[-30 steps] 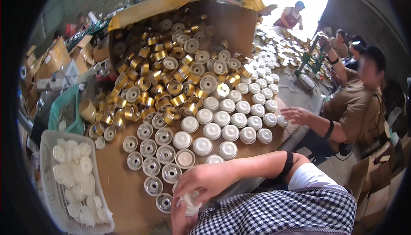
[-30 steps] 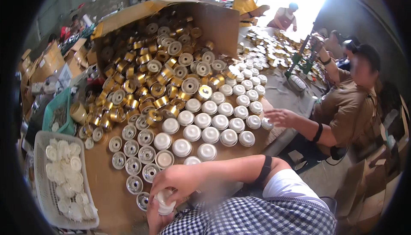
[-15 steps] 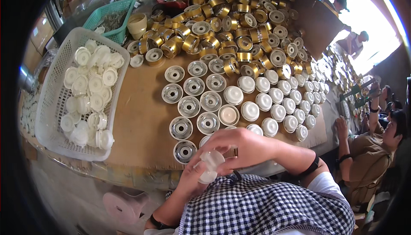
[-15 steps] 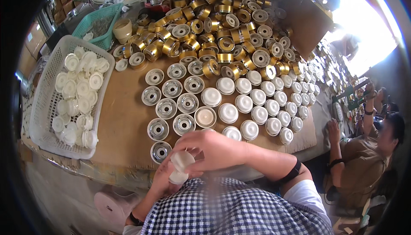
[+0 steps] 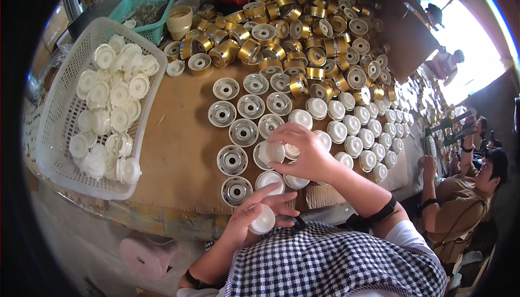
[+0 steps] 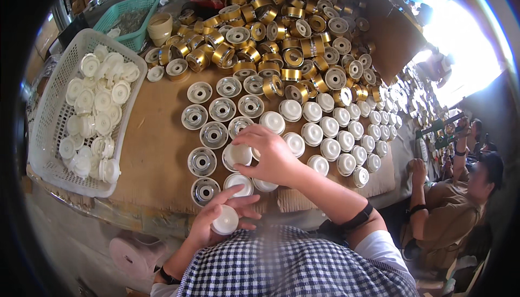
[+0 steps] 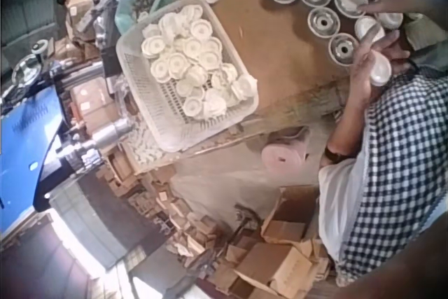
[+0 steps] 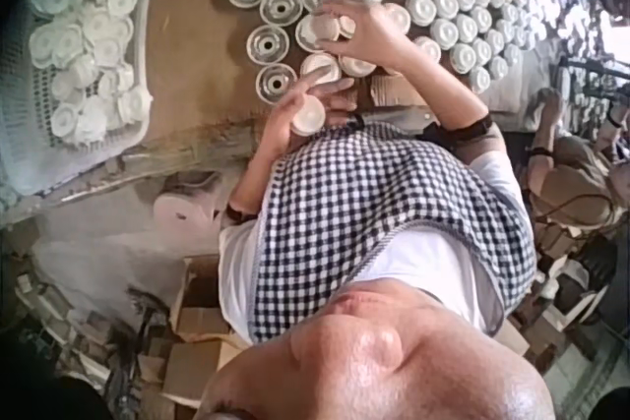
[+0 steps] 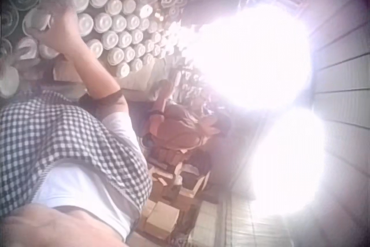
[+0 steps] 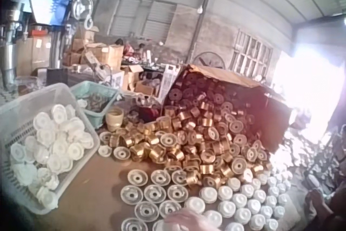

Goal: The recorder is shown at a workbench assembling small gold and white metal components into finished units, alongside several other workers.

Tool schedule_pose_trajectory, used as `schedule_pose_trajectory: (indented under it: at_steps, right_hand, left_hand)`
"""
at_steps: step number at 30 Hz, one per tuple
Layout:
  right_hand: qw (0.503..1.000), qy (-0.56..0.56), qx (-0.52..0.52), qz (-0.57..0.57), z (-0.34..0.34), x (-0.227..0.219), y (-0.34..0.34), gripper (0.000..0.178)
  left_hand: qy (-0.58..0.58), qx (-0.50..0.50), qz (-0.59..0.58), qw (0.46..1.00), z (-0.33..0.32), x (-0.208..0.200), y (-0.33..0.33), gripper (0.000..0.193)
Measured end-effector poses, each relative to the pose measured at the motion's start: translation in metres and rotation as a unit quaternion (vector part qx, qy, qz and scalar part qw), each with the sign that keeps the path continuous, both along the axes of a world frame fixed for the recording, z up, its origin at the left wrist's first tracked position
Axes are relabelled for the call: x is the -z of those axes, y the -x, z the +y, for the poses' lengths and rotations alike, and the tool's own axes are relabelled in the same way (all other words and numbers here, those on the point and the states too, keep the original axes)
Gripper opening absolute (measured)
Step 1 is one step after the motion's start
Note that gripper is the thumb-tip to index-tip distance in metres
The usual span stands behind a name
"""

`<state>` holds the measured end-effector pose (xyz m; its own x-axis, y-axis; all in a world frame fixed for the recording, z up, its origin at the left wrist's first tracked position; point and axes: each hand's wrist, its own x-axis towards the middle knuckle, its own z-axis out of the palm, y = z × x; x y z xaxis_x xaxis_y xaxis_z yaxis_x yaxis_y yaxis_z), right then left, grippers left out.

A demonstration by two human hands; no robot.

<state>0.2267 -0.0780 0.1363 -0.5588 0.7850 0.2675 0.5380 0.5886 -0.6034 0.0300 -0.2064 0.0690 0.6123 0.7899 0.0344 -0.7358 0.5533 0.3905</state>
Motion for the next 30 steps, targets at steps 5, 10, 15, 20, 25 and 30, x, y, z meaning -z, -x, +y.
schedule_pose_trajectory:
  at_steps: [5, 10, 15, 20, 25, 30]
  right_hand:
    - [1.0, 0.022, 0.0, -0.018, -0.001, 0.014, -0.001, 0.042]
    - [0.999, 0.0, -0.007, -0.039, 0.0, 0.02, 0.001, 0.043]
    - [0.996, -0.016, -0.015, -0.09, -0.003, 0.027, 0.002, 0.041]
    - [0.998, -0.039, 0.008, -0.047, -0.013, 0.013, 0.002, 0.042]
    - [0.979, 0.02, -0.201, 0.024, -0.055, -0.03, 0.009, 0.048]
    - [0.972, 0.06, -0.221, -0.047, -0.073, -0.019, 0.011, 0.048]
  left_hand:
    - [-0.011, 0.019, 0.04, 0.999, -0.001, -0.003, 0.0, 0.073]
    - [-0.011, 0.006, 0.076, 0.997, 0.001, -0.005, 0.0, 0.077]
    - [-0.003, 0.003, 0.031, 1.0, 0.003, -0.004, -0.003, 0.069]
    - [0.015, 0.009, 0.043, 0.999, 0.001, -0.006, -0.008, 0.072]
    - [0.096, -0.006, 0.07, 0.993, -0.005, -0.014, -0.008, 0.065]
    - [0.229, -0.016, 0.121, 0.966, -0.006, -0.014, -0.013, 0.069]
